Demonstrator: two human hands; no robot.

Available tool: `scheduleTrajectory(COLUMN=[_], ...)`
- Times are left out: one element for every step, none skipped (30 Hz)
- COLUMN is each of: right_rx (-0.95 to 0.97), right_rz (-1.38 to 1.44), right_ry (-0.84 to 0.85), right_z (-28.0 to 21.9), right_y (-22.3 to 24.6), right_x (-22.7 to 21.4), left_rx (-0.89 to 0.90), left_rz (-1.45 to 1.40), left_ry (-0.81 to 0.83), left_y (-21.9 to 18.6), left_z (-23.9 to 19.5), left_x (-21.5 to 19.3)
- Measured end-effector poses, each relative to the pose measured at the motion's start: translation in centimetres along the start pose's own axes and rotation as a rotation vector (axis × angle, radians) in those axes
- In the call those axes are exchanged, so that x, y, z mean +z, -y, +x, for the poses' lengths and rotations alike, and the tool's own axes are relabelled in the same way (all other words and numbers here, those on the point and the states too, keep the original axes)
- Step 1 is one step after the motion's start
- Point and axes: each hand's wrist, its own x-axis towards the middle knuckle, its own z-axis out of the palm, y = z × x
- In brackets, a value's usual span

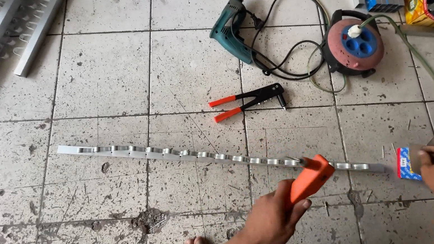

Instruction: Using a manual rivet gun to attach rivets to a long metal strip on the floor.

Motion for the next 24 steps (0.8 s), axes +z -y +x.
scheduleTrajectory(right_rx=[-0.003, 0.071, 0.149, 0.148, 0.202, 0.256, 0.260, 0.251, 0.238, 0.238, 0.240, 0.243, 0.242, 0.235, 0.224, 0.218, 0.192, 0.167, 0.163, 0.227, 0.296, 0.299, 0.309, 0.317], right_rz=[0.000, 0.091, 0.188, 0.194, 0.017, -0.159, -0.157, -0.230, -0.306, -0.306, -0.381, -0.456, -0.458, -0.443, -0.427, -0.428, -0.429, -0.429, -0.426, -0.313, -0.200, -0.199, -0.080, 0.039], right_ry=[-0.003, -0.044, -0.079, -0.079, 0.037, 0.152, 0.150, 0.151, 0.157, 0.161, 0.226, 0.292, 0.290, 0.236, 0.183, 0.182, 0.041, -0.100, -0.097, -0.186, -0.277, -0.276, -0.346, -0.417], right_z=[0.4, 0.8, 0.9, 1.2, 1.2, 1.1, 1.3, 1.4, 1.4, 1.6, 1.8, 1.9, 1.6, 1.2, 1.0, 0.2, -0.4, -1.1, -1.1, -1.0, -1.1, -1.1, -1.1, -1.2], right_y=[-1.6, -3.2, -4.6, -4.3, -4.2, -4.2, -4.5, -4.7, -4.9, -5.1, -5.4, -5.7, -5.8, -5.8, -5.6, -5.8, -5.9, -6.0, -6.2, -6.3, -6.6, -7.2, -7.9, -8.5], right_x=[1.4, 2.7, 4.4, 4.5, 4.4, 4.4, 4.6, 4.8, 5.0, 5.4, 5.6, 5.8, 5.7, 5.6, 5.7, 5.9, 6.1, 6.4, 6.7, 6.9, 7.1, 7.6, 8.0, 8.3], left_rx=[0.003, 0.059, 0.110, 0.108, 0.180, 0.253, 0.256, 0.204, 0.146, 0.144, 0.156, 0.168, 0.168, 0.152, 0.132, 0.128, 0.081, 0.034, 0.029, 0.049, 0.074, 0.075, 0.056, 0.037], left_rz=[0.000, 0.175, 0.356, 0.361, 0.446, 0.529, 0.533, 0.549, 0.561, 0.561, 0.620, 0.678, 0.677, 0.659, 0.642, 0.641, 0.619, 0.597, 0.598, 0.627, 0.657, 0.659, 0.655, 0.650], left_ry=[-0.004, -0.001, 0.006, 0.004, -0.021, -0.045, -0.043, 0.014, 0.071, 0.073, 0.067, 0.060, 0.059, 0.030, -0.001, -0.005, 0.014, 0.033, 0.031, 0.007, -0.014, -0.012, -0.012, -0.012], left_y=[0.3, 0.6, 1.0, 0.6, 0.2, -0.2, -0.1, 0.0, 0.0, 0.4, 0.7, 1.1, 0.9, 0.8, 0.7, 0.4, 0.1, -0.2, 0.1, 0.4, 0.6, 0.8, 0.9, 1.1], left_z=[0.1, 0.2, 0.1, 0.0, -0.1, -0.2, -0.1, 0.0, -0.1, -0.1, 0.1, 0.2, 0.3, 0.4, 0.5, 0.3, 0.2, 0.1, 0.0, 0.0, 0.1, 0.0, 0.0, 0.0], left_x=[0.2, 0.3, 0.3, -0.1, -0.4, -0.8, -0.8, -0.9, -0.8, -0.6, -0.4, -0.2, -0.1, 0.0, 0.0, -0.1, -0.2, -0.4, -0.3, -0.2, -0.2, -0.1, -0.1, -0.1])
